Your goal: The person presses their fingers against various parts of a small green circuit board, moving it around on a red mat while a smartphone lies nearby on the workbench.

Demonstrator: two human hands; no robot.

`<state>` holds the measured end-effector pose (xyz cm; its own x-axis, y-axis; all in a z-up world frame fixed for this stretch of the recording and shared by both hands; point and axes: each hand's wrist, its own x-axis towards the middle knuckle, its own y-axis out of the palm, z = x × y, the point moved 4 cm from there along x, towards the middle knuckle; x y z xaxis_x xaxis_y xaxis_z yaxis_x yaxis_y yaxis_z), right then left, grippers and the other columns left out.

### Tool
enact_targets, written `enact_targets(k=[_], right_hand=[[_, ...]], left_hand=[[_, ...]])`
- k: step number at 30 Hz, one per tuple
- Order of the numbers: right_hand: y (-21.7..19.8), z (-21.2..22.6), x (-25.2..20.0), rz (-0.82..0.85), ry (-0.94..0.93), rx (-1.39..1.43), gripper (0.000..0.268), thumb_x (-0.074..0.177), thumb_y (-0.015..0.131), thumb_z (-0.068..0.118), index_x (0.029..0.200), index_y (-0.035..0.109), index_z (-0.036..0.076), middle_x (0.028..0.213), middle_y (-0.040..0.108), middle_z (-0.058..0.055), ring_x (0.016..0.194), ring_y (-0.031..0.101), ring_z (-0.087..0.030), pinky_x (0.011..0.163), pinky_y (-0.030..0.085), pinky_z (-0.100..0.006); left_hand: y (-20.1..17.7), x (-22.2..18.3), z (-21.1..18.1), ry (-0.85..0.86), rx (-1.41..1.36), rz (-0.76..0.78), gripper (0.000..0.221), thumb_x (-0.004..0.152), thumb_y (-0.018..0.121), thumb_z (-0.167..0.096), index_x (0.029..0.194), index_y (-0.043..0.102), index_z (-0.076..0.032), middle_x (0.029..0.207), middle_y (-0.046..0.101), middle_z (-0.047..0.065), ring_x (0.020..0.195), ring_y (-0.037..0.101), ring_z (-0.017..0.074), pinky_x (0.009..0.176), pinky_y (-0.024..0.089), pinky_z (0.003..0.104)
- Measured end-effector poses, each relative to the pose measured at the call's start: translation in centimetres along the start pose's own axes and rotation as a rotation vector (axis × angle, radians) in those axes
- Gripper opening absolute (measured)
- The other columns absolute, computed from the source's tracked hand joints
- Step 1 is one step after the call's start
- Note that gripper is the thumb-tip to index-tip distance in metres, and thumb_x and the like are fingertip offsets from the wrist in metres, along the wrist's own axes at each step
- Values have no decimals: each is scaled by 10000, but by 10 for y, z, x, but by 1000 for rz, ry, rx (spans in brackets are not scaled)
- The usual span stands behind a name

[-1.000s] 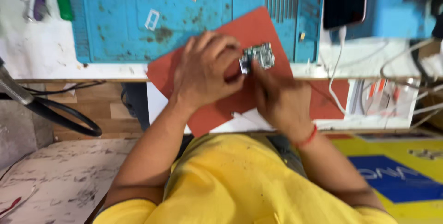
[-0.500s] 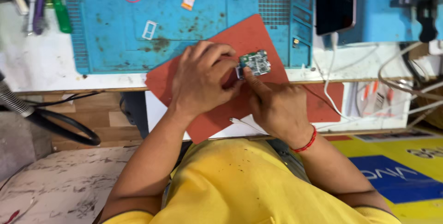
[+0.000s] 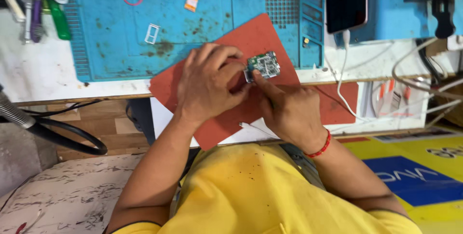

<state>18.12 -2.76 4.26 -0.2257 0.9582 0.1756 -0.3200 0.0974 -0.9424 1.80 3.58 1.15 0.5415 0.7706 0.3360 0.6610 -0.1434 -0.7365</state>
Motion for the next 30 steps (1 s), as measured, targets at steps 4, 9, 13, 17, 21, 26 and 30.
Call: enact_targets(k=[4, 9, 13, 17, 21, 26, 30], right_hand=[[9, 4, -14, -46, -16, 10, 414, 907, 724, 124, 1320, 725, 86, 695, 665, -85, 527, 599, -275, 485, 432, -396], [2, -5, -12, -161, 15, 116, 363, 994, 684, 92, 1356, 689, 101, 852, 715, -57, 638, 644, -233, 561, 468, -359], [9, -7, -35, -134, 12, 42, 341, 935, 720, 88, 1276, 727, 72, 646, 589, -62, 511, 556, -250, 492, 402, -399], [16, -17, -32, -204, 53, -11, 327, 958, 739, 84, 1285, 733, 74, 629, 581, -53, 499, 521, -241, 493, 379, -392], [17, -11, -33, -207, -73, 19, 403, 896, 712, 66, 1298, 713, 81, 652, 565, -41, 558, 550, -243, 580, 438, -395], [12, -8, -27, -227, 6, -41, 368, 920, 764, 39, 1287, 737, 49, 613, 590, -40, 484, 531, -234, 490, 371, -386], [12, -3, -31, -192, -98, 42, 440, 887, 737, 57, 1324, 706, 86, 689, 620, -54, 580, 585, -240, 578, 446, -389]], left_hand=[[5, -3, -2, -12, 0, 11, 343, 732, 885, -309, 984, 725, -141, 1203, 632, -32, 1172, 564, 226, 943, 443, 466], [-1, 2, 0, -29, -19, -1, 314, 736, 874, -309, 966, 732, -149, 1185, 635, -35, 1156, 569, 230, 940, 441, 454], [5, -3, -2, -43, -7, 30, 311, 716, 876, -295, 956, 746, -147, 1171, 644, -23, 1130, 573, 237, 913, 437, 460], [2, 2, 0, -43, -13, 15, 301, 731, 875, -297, 957, 750, -144, 1164, 645, -25, 1138, 576, 223, 925, 448, 441], [1, 0, -3, -23, 2, 11, 320, 702, 865, -280, 965, 752, -136, 1171, 649, -26, 1151, 581, 221, 942, 459, 436], [1, -2, -2, -39, 7, 11, 318, 726, 880, -293, 967, 746, -136, 1170, 649, -18, 1144, 580, 230, 899, 452, 438], [2, 2, -3, -40, 23, 29, 335, 681, 866, -276, 974, 755, -156, 1161, 650, -30, 1145, 576, 217, 913, 462, 439]])
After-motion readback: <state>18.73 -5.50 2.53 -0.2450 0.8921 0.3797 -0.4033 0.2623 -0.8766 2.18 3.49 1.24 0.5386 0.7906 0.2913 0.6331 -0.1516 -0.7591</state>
